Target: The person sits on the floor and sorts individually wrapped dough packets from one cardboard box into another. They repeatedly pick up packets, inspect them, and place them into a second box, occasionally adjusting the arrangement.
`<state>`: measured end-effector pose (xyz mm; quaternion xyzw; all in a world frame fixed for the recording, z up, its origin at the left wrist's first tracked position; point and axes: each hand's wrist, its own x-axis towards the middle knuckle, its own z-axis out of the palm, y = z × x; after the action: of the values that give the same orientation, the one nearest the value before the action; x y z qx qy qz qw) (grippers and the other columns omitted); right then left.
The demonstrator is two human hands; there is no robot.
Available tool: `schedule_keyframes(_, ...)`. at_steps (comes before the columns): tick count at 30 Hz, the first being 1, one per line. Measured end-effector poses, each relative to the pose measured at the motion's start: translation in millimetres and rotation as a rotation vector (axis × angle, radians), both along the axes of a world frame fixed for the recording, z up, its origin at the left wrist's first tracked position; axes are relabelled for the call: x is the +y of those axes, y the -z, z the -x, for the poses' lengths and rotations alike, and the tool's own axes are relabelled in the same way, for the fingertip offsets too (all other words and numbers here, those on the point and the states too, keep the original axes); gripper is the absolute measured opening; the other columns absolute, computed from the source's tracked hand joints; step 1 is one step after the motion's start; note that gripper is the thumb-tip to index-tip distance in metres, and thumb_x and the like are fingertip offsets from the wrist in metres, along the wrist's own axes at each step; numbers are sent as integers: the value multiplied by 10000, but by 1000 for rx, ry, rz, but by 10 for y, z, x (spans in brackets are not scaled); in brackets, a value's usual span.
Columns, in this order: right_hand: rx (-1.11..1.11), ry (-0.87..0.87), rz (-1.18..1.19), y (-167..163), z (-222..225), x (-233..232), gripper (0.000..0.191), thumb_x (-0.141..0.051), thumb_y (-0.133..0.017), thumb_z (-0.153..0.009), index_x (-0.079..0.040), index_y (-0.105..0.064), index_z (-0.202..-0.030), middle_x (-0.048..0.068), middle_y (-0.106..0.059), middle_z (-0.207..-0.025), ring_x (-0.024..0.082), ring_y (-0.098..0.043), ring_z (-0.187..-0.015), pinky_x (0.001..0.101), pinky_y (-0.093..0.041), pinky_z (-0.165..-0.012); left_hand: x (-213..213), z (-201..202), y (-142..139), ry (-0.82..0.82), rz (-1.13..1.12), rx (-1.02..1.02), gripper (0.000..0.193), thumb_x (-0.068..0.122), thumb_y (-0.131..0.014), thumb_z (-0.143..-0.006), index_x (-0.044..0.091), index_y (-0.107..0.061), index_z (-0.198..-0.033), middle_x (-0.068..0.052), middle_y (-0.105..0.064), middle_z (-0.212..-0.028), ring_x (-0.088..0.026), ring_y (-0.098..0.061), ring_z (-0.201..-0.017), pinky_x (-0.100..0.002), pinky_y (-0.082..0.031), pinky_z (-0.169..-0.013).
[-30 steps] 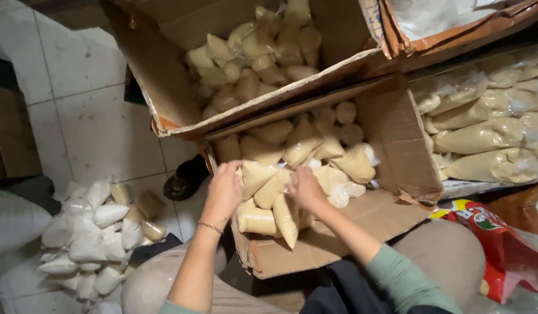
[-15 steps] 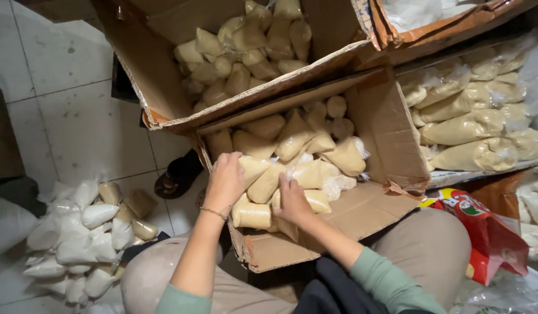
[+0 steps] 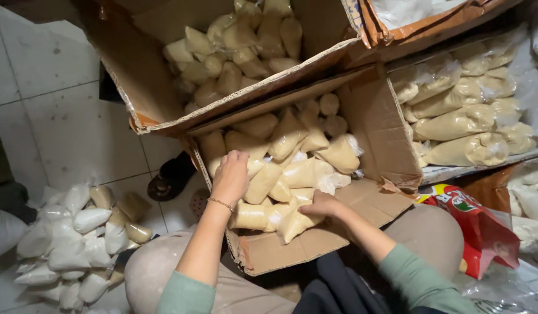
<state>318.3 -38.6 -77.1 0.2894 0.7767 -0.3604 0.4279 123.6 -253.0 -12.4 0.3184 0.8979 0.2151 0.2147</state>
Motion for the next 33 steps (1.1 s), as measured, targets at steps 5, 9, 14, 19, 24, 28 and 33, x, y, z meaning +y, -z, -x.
schedule_keyframes(5,-90,-93,128,-63,51,25,1028,-681,-751,-683,-17,-480,-1420,261,-667,-1246,386,-677,-1123,431,-540,-947,116,16,12,53,47,-44,426,-29,-562,-820,47,-632,-1233,-185,-609,-1224,-387,-556,-1192,-469,-482,-993)
schedule_keyframes(9,40,-94,279,-81,64,5,974,-571,-836,-638,-2,-519,-1363,246,-670,-1258,367,-663,-1152,422,-523,-973,150,121,-63,10,28,-97,398,12,-592,-843,70,-629,-1234,-190,-615,-1209,-393,-566,-1168,-469,-481,-986)
schedule_keyframes(14,225,-85,282,59,-13,-112,851,-534,-861,-685,-28,-561,-1300,204,-688,-1254,315,-661,-1179,375,-507,-1012,45,346,-146,-110,10,-13,332,69,-604,-914,81,-633,-1244,-202,-641,-1162,-412,-597,-1134,-490,-500,-960)
schedule_keyframes(19,321,-122,230,137,-46,-72,590,-513,-769,-773,-166,-670,-1239,150,-718,-1204,327,-665,-1150,397,-511,-984,34,458,-169,-155,84,-6,310,185,-654,-948,60,-619,-1229,-221,-640,-1165,-426,-615,-1116,-506,-518,-935)
schedule_keyframes(24,508,10,-44,21,-57,506,585,-517,-757,-778,-171,-675,-1243,165,-732,-1171,336,-699,-1080,435,-537,-952,180,340,-212,-93,97,-16,383,184,-678,-897,111,-611,-1267,-177,-637,-1189,-398,-599,-1150,-520,-496,-942)
schedule_keyframes(28,634,146,-280,-120,50,1112,687,-482,-771,-783,-164,-585,-1363,198,-663,-1239,386,-646,-1152,460,-515,-974,298,216,-219,-36,145,-55,392,189,-671,-900,136,-606,-1283,-146,-626,-1219,-367,-590,-1169,-515,-481,-970)
schedule_keyframes(33,856,-282,-602,-225,560,1679,529,-250,-718,-806,-150,-595,-1311,183,-654,-1213,403,-631,-1085,468,-527,-939,433,143,-145,45,142,-108,399,179,-681,-885,110,-608,-1271,-159,-608,-1241,-370,-563,-1186,-487,-457,-1007)
